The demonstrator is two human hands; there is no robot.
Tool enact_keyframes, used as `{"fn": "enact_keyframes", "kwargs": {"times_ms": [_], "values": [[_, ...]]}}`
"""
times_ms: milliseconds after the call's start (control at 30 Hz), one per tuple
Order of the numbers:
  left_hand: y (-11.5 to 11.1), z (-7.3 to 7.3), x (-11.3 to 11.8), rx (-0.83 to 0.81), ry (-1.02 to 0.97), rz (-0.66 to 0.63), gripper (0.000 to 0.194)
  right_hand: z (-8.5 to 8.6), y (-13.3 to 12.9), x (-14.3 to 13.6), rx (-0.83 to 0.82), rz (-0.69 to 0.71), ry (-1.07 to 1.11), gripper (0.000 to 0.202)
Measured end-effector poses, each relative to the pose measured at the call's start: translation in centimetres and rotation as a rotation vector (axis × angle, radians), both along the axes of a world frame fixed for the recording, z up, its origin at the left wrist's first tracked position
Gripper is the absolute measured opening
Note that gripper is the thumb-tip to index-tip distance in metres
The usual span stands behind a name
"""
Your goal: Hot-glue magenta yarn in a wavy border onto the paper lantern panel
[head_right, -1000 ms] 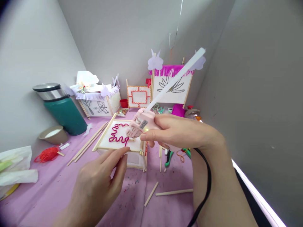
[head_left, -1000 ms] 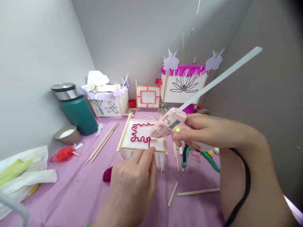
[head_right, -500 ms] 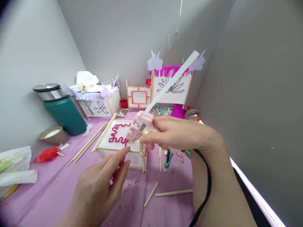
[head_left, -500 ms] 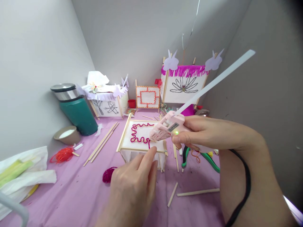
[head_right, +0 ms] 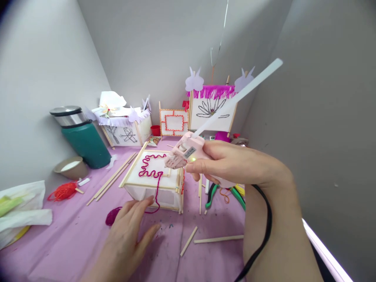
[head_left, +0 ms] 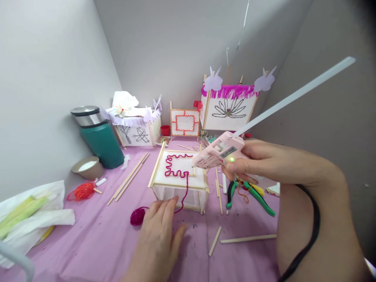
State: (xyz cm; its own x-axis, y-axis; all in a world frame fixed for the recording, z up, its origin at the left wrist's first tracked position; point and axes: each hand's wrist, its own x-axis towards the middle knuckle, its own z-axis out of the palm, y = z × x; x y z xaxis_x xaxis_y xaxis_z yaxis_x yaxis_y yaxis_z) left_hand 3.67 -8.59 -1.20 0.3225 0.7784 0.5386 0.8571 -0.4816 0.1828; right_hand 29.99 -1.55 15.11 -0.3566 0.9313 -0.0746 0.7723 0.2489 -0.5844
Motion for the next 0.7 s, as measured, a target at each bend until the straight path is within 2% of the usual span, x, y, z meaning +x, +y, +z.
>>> {"fn": "enact_keyframes", "kwargs": {"times_ms": [200, 400, 533, 700], "values": [[-0.1, 0.8, 0.0, -0.186, 0.079, 0.092, 0.018, 0.1, -0.2, 0.1, 0.007, 0.02, 0.01, 0.04], [-0.2, 0.2, -0.6, -0.199, 0.137, 0.116, 0.025, 0.5, -0.4, 0.4, 0.023, 0.007, 0.059, 0.04], [0.0, -0.5, -0.4, -0.3, 0.218, 0.174, 0.032, 1.4, -1.2, -0.3, 0.045, -0.01, 0.116, 0.041], [0.1, -0.4, 0.1, -0.31, 0.251, 0.213, 0.032, 2.3, -2.0, -1.1, 0.102, 0.01, 0.145, 0.041]]}}
